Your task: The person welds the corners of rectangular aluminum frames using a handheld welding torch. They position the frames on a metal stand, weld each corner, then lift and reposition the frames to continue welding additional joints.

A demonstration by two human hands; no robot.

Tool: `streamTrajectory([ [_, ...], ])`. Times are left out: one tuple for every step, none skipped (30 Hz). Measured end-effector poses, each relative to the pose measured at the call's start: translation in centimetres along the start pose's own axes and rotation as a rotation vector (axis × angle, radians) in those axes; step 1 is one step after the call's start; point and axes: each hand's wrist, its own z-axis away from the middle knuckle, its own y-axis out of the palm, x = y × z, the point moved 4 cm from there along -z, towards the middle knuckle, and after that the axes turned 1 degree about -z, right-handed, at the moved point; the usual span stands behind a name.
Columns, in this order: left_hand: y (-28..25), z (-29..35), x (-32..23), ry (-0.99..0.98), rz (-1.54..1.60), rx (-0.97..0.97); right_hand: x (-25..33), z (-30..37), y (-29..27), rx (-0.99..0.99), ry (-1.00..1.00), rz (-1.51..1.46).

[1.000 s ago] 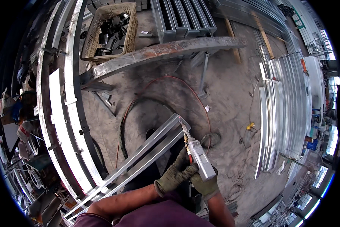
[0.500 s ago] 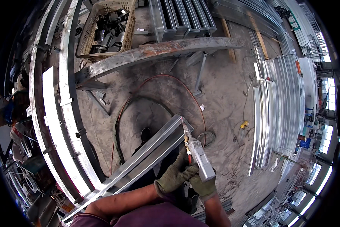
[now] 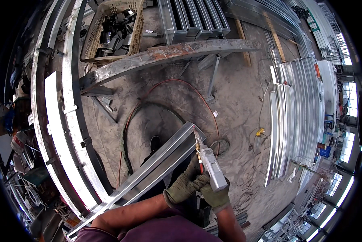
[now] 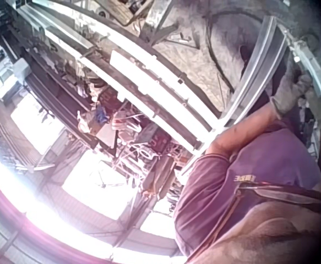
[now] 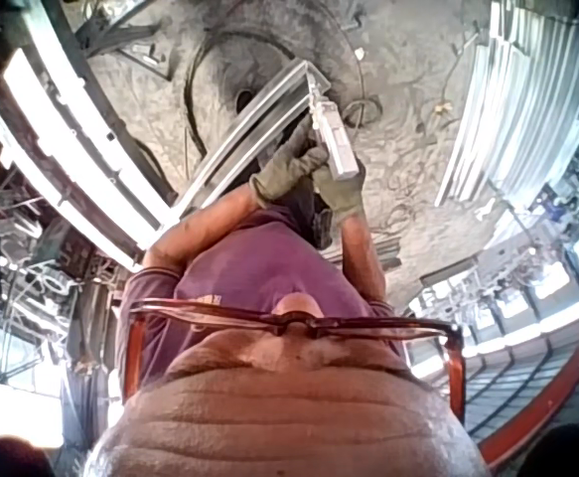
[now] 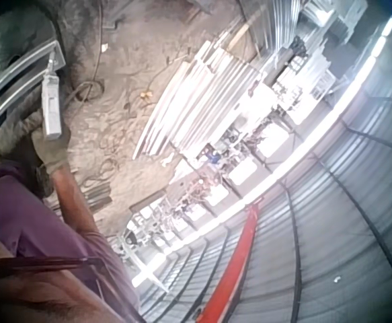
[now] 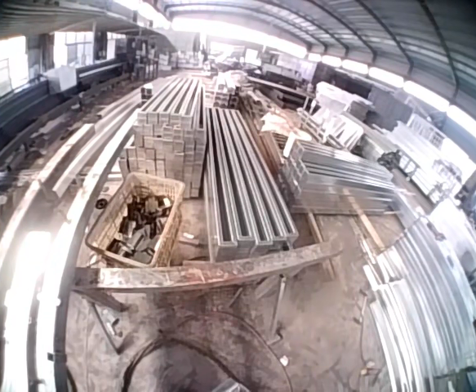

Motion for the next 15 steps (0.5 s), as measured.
streamTrajectory([
  [-0.1,0.0,0.0,0.004,-0.013,0.000,0.1,0.0,0.0,0.000,-0.015,0.031],
  [-0.2,0.0,-0.1,0.006,-0.027,0.007,0.1,0.0,0.0,0.002,-0.020,0.035],
  [-0.2,0.0,-0.3,0.007,-0.041,0.014,0.0,0.1,0.0,0.003,-0.024,0.038],
  [-0.2,0.0,-0.5,0.008,-0.055,0.021,-0.1,0.1,0.0,0.004,-0.029,0.041],
  [-0.2,0.0,-0.6,0.007,-0.054,0.025,-0.3,0.2,0.1,0.005,0.016,-0.007],
  [-0.2,0.0,-0.7,0.006,-0.053,0.028,-0.5,0.4,0.2,0.006,0.061,-0.054],
  [-0.1,0.0,-0.8,0.005,-0.052,0.032,-0.6,0.4,0.3,0.007,0.060,-0.048],
  [-0.2,0.0,-0.9,-0.015,-0.053,0.033,-0.7,0.3,0.3,0.008,0.059,-0.042],
  [-0.2,0.1,-1.0,-0.034,-0.054,0.034,-0.7,0.2,0.3,0.009,0.011,0.017],
  [-0.2,0.1,-1.1,-0.053,-0.056,0.035,-0.6,0.1,0.2,0.010,-0.036,0.077],
  [-0.2,0.1,-1.1,-0.048,-0.052,0.037,-0.5,0.0,0.1,0.023,-0.027,0.092],
  [-0.2,0.1,-1.1,-0.043,-0.049,0.038,-0.1,-0.1,0.0,0.037,-0.019,0.106],
  [-0.2,0.1,-1.1,-0.038,-0.045,0.040,0.1,-0.2,-0.1,0.051,-0.011,0.120],
  [-0.2,0.1,-1.1,-0.041,-0.049,0.038,0.3,-0.3,-0.1,0.047,-0.023,0.115],
  [-0.2,0.2,-1.2,-0.044,-0.054,0.036,0.4,-0.3,-0.2,0.043,-0.035,0.111],
])
